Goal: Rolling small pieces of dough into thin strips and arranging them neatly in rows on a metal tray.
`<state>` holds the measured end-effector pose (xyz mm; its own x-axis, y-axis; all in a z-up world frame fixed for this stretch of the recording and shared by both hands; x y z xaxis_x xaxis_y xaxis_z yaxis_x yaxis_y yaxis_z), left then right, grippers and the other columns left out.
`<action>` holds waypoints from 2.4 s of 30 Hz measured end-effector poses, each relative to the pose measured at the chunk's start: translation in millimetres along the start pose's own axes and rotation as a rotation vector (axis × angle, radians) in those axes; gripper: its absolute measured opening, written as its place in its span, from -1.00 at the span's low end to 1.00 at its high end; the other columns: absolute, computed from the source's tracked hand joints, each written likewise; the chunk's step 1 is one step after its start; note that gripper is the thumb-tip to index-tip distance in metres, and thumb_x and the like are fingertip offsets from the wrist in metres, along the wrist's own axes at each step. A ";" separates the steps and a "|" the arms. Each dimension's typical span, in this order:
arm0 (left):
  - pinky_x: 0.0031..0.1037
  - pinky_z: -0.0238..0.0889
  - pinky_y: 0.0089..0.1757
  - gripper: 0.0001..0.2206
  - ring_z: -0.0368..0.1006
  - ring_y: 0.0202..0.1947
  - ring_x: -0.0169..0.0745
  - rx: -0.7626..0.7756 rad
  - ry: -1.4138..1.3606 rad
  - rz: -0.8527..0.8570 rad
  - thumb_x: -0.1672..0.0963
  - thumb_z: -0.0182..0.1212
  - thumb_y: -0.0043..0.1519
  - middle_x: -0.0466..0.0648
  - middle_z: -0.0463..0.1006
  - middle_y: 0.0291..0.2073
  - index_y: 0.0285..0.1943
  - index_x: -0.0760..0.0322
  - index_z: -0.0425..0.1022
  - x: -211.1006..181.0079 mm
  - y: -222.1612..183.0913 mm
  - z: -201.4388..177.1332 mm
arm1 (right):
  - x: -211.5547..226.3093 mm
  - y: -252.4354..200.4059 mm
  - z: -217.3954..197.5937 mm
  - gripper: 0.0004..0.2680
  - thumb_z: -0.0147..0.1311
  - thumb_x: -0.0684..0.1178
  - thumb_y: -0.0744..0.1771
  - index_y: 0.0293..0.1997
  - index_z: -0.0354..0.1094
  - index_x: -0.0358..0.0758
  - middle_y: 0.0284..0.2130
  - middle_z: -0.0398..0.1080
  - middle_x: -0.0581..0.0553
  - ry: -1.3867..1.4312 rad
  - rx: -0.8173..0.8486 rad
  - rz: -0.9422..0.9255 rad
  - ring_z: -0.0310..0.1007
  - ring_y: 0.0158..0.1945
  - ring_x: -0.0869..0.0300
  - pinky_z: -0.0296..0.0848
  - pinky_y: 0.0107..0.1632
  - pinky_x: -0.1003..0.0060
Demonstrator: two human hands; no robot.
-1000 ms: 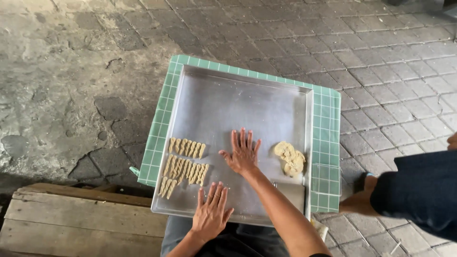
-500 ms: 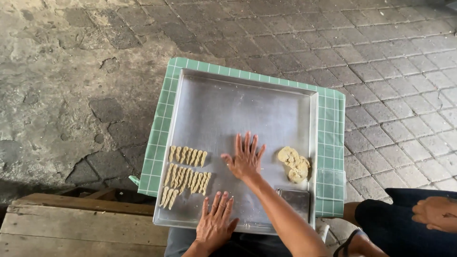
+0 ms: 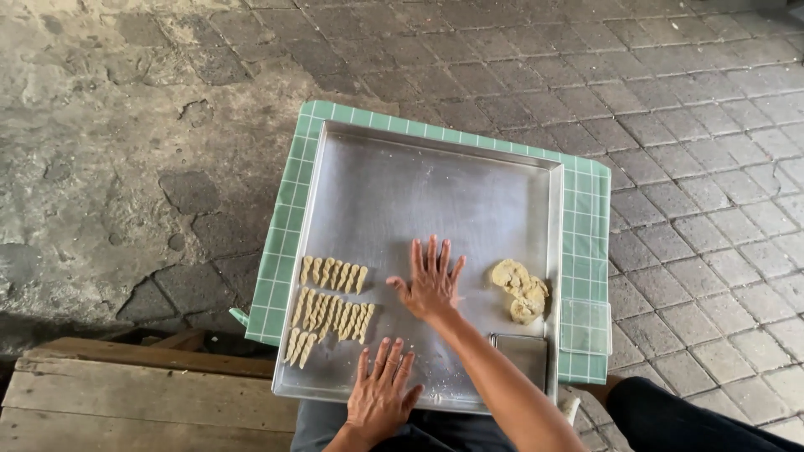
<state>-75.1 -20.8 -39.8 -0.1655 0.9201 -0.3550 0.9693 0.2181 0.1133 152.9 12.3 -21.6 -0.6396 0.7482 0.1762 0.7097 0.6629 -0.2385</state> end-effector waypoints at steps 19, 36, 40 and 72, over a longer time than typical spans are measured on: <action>0.17 -0.24 0.34 -0.47 -0.16 0.57 0.08 0.420 0.200 -0.010 0.08 -0.23 0.38 0.09 -0.05 0.58 0.60 0.18 -0.01 34.2 165.6 -26.8 | -78.7 -60.0 4.3 -0.44 -0.34 0.42 0.42 0.55 -0.12 -0.08 0.49 -0.07 -0.21 0.092 -0.132 -0.011 -0.20 0.55 -0.06 -0.25 0.42 -0.39; 0.22 0.11 0.21 -0.60 0.31 0.31 0.28 -0.091 -0.328 -0.032 0.13 0.09 0.33 0.26 0.43 0.27 0.34 0.42 0.37 14.0 45.3 -65.3 | 3.0 1.8 -45.3 -0.25 -0.81 0.60 0.24 0.57 -0.62 0.03 0.53 -0.72 -0.18 0.126 0.117 0.210 -0.82 0.55 -0.13 -0.71 0.43 -0.30; 0.08 0.22 0.16 -0.62 0.29 0.33 0.26 -0.068 -0.340 -0.006 0.15 0.18 0.30 0.25 0.44 0.27 0.29 0.40 0.42 7.5 15.8 -48.9 | -2.0 27.3 -49.5 -0.27 -0.75 0.58 0.27 0.57 -0.62 0.01 0.53 -0.72 -0.19 0.166 0.103 0.238 -0.83 0.56 -0.15 -0.75 0.41 -0.33; -0.06 0.15 0.03 -0.96 0.41 -0.13 -0.05 0.132 0.224 0.103 0.23 0.19 0.28 0.01 0.43 -0.26 -0.17 0.26 0.45 14.9 105.4 -50.2 | -79.4 -123.6 28.2 -0.92 0.22 0.08 0.31 -0.32 0.50 0.01 0.06 0.49 0.08 0.052 -0.615 -0.188 0.42 0.22 0.06 0.39 0.17 0.10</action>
<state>15.5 32.2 13.4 -0.0866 0.9874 -0.1326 0.9960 0.0888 0.0109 107.6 -129.8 -33.0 -0.7652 0.6080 0.2116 0.6367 0.6659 0.3889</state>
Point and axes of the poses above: each hand's wrist, its own y-axis towards the middle knuckle, its own z-axis out of the palm, x = y × z, the point moved 4 cm from there along y, towards the middle knuckle
